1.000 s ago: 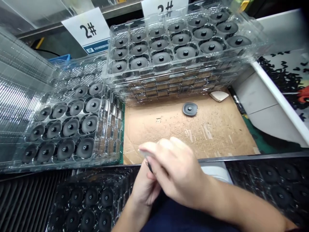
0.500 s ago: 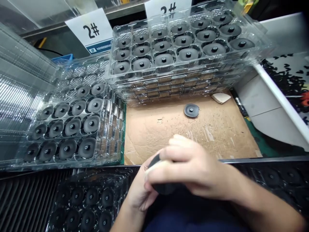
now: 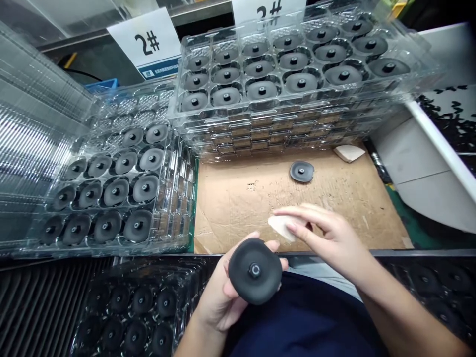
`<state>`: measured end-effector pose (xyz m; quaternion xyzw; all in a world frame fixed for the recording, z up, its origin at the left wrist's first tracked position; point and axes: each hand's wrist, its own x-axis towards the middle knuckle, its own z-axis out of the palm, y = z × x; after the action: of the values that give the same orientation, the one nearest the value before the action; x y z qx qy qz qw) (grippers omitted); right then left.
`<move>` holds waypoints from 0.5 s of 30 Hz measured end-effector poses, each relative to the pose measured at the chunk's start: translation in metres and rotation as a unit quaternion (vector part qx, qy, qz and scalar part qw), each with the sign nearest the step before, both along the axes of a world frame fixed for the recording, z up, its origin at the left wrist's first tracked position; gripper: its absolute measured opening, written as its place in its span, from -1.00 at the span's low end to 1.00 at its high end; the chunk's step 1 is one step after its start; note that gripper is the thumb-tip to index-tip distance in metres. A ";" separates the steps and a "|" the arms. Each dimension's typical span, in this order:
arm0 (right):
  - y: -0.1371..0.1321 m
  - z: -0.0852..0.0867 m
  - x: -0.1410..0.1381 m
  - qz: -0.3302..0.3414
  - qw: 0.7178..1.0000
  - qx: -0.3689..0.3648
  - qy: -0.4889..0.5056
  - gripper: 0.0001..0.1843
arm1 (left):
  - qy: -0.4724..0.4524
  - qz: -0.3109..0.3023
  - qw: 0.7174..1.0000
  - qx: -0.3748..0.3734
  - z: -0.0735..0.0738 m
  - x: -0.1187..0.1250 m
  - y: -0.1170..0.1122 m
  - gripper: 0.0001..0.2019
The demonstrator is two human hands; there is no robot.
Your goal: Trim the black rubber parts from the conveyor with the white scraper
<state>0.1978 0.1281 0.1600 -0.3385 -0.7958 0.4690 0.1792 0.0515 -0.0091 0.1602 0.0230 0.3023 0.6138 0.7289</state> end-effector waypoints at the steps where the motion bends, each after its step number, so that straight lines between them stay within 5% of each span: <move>1: -0.005 -0.009 0.005 0.004 1.000 -0.027 -0.013 -0.74 | -0.002 0.001 1.000 0.002 0.000 -0.001 0.000 -0.47; 5: -0.028 -0.043 0.021 0.005 0.994 -0.098 -0.038 -0.71 | -0.011 0.007 1.000 -0.002 -0.005 -0.003 -0.001 -0.45; 8: -0.031 -0.050 0.029 -0.018 0.994 -0.100 -0.045 -0.71 | -0.019 0.006 1.000 0.008 -0.009 -0.002 -0.001 -0.48; 12: -0.022 -0.014 0.025 -0.084 0.996 -0.023 -0.014 -0.74 | -0.001 -0.008 1.000 0.000 -0.008 0.004 0.000 -0.50; 15: -0.023 0.025 0.008 0.000 0.981 0.162 0.108 -0.73 | 0.057 0.001 0.998 -0.040 -0.006 0.011 0.002 -0.41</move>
<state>0.2054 0.1056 0.1847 -0.2520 -0.8375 0.3676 0.3162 0.0623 -0.0074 0.1547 0.0289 0.3679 0.5995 0.7102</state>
